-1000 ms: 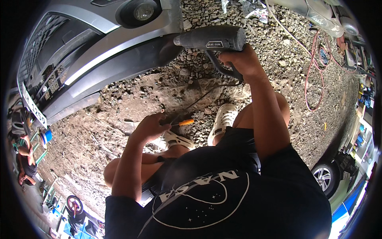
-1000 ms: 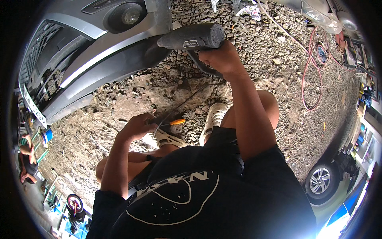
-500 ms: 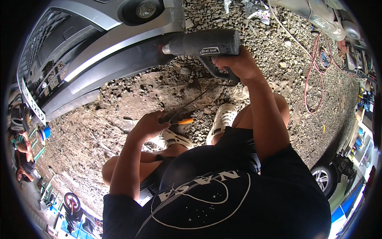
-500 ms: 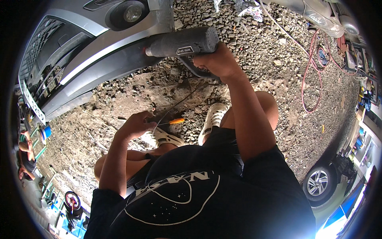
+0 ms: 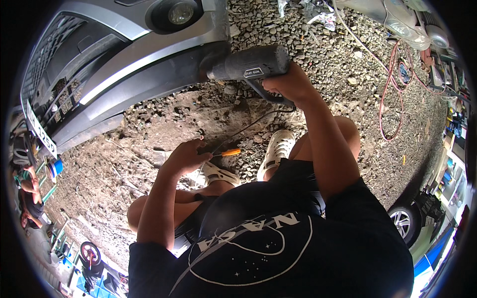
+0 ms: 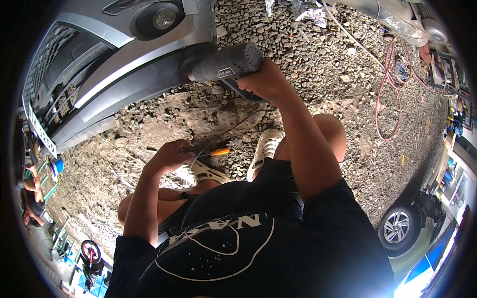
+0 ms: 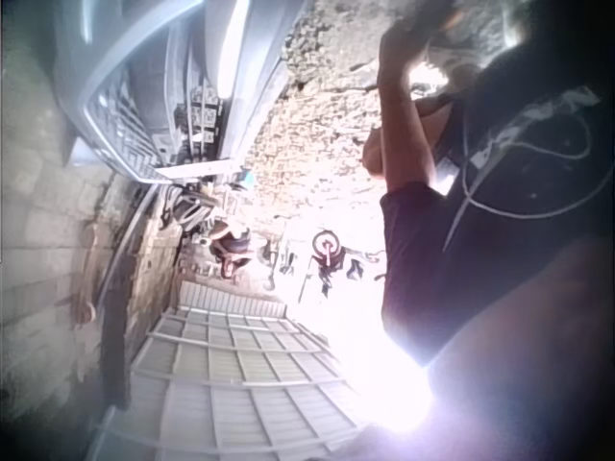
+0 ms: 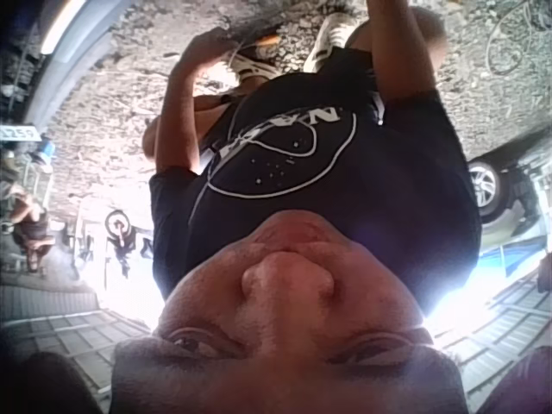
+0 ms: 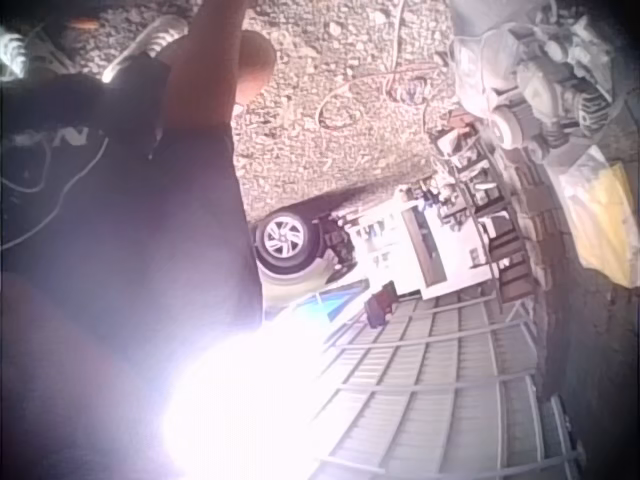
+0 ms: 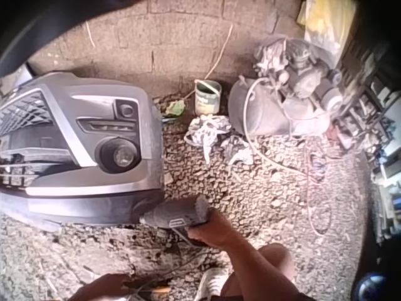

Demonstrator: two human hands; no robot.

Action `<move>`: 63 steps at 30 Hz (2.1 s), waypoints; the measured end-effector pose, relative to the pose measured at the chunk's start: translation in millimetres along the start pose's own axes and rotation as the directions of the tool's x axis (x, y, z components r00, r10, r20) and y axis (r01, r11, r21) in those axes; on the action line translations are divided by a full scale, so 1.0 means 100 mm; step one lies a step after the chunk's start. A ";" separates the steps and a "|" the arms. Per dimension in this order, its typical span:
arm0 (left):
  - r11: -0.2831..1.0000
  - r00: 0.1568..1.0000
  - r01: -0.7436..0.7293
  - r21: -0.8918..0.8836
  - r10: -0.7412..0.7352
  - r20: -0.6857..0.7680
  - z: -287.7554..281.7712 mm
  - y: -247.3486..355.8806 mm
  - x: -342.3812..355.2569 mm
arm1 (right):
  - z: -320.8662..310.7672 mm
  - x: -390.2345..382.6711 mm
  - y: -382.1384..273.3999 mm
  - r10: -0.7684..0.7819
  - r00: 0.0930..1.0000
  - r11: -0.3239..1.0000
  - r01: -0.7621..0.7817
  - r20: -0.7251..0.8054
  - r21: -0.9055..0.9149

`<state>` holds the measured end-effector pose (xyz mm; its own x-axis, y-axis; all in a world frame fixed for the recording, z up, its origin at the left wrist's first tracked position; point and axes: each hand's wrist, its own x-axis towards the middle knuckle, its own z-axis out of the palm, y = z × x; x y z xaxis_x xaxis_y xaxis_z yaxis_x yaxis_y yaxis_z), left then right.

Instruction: The person heats a car bumper with a heat gun, pushes out a dent by hand, and uses a tool to smooth the plastic surface.

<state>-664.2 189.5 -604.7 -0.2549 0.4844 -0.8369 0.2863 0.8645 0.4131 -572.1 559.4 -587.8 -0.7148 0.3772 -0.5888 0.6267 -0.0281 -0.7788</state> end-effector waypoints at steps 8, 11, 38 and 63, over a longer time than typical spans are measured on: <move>1.000 0.999 0.018 0.021 -0.019 0.029 -0.04 0.03 0.00 | 0.05 0.15 0.16 0.091 0.992 0.991 -0.099 -0.087 -0.093; 0.999 0.995 0.037 0.023 -0.039 0.088 -0.13 0.15 -0.04 | 0.04 0.17 0.21 0.119 0.987 0.987 -0.129 -0.110 -0.095; 0.999 0.995 0.040 0.019 -0.042 0.085 -0.14 0.16 -0.05 | 0.09 0.36 0.42 0.144 0.950 0.983 -0.170 -0.278 -0.072; 0.999 0.996 0.026 0.034 -0.029 0.090 -0.17 0.21 -0.06 | 0.05 0.47 0.53 0.179 0.951 0.980 -0.194 -0.252 -0.037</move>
<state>-672.5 207.0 -585.3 -0.1790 0.4450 -0.8774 0.3105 0.8718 0.3789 -573.6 570.9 -657.7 -0.4900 0.5868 -0.6447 0.7645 -0.0660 -0.6412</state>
